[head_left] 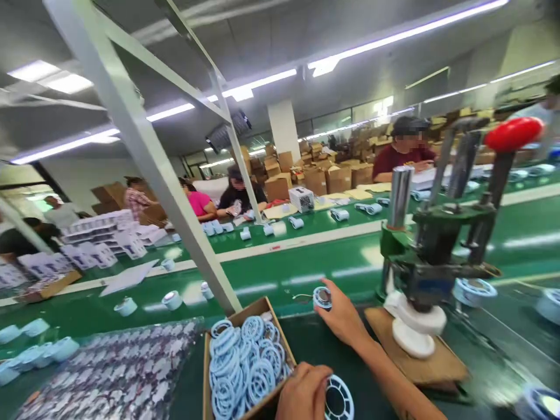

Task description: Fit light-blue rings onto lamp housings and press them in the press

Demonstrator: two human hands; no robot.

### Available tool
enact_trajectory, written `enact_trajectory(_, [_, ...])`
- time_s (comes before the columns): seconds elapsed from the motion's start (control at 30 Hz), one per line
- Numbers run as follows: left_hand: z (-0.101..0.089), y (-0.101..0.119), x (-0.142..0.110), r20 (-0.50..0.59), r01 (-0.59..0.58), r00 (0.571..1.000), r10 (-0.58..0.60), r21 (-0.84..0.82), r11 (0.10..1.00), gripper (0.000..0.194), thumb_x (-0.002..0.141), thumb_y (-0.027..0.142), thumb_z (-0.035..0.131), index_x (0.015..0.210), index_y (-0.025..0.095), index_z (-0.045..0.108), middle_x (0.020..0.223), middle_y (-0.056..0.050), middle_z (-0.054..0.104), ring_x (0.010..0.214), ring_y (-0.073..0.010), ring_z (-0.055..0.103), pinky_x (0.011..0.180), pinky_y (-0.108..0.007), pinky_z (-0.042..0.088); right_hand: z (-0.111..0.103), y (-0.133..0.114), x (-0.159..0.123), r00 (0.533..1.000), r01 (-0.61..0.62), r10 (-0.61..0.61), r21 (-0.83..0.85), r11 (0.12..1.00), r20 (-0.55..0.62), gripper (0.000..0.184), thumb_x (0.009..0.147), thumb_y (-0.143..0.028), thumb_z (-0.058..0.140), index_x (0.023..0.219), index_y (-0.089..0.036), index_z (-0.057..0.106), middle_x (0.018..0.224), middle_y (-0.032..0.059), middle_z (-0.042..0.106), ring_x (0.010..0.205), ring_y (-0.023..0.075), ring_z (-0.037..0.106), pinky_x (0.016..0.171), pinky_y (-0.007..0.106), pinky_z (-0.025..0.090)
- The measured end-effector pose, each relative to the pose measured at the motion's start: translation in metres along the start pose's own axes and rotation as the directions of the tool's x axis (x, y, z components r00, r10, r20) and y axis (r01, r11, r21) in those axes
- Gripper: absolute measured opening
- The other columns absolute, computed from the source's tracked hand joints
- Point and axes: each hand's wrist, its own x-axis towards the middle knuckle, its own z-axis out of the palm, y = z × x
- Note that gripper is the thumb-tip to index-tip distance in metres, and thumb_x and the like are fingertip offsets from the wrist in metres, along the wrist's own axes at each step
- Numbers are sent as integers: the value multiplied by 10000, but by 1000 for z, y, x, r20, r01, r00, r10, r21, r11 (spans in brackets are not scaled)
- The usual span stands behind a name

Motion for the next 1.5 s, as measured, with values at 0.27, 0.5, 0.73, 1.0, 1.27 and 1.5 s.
enact_trajectory(0.27, [36, 5, -34, 25, -2, 1000, 0, 104, 995, 553, 890, 324, 653, 1427, 203, 601, 1357, -127, 656, 1229, -323, 609, 1061, -449, 522, -28, 14, -108, 998, -39, 32, 127, 991, 52, 683, 803, -232, 534, 1475, -181, 417, 1499, 115, 522, 1398, 256, 498, 1218, 470, 385])
enact_trajectory(0.5, [27, 17, -54, -88, 26, 996, -23, 38, 999, 598, 712, 183, 749, 1305, 229, 684, 1197, -89, 736, 1093, -311, 679, 1004, -416, 559, -28, 20, -128, 993, -104, 115, 339, 935, -12, 668, 823, -278, 568, 1468, -214, 406, 1459, 124, 540, 1359, 282, 528, 1194, 512, 399])
enact_trajectory(0.73, [3, 57, -7, -100, 98, 989, -106, -84, 992, 519, 850, 277, 627, 1367, 227, 623, 1326, -88, 672, 1193, -275, 652, 1069, -418, 535, -34, 16, -153, 983, -132, 53, 473, 871, 176, 728, 858, -246, 578, 1531, -215, 304, 1454, 142, 538, 1334, 262, 549, 1192, 484, 395])
enact_trajectory(1.0, [7, 52, 15, 226, 75, 974, -30, -195, 978, 705, 717, 93, 609, 1398, 275, 604, 1421, -36, 627, 1332, -265, 574, 1172, -433, 454, -36, 24, -160, 966, -89, -32, 446, 891, 256, 779, 878, -192, 545, 1592, -223, 234, 1595, 153, 398, 1449, 259, 445, 1235, 488, 351])
enact_trajectory(1.27, [-16, 42, 21, 423, 130, 906, -12, -251, 959, 652, 870, 218, 665, 1483, 376, 506, 1525, 9, 545, 1412, -253, 509, 1221, -429, 392, -39, 28, -160, 954, -91, -34, 395, 914, 297, 796, 890, -187, 540, 1614, -232, 213, 1644, 101, 332, 1509, 241, 356, 1273, 479, 287])
enact_trajectory(1.5, [16, 22, 4, 311, 176, 950, -10, -509, 843, 639, 947, 526, 604, 1512, 253, 483, 1596, -85, 455, 1452, -282, 464, 1221, -449, 391, -37, 31, -161, 945, -12, -95, 324, 946, 312, 721, 952, -238, 501, 1622, -167, 243, 1659, 115, 286, 1530, 253, 312, 1280, 466, 274])
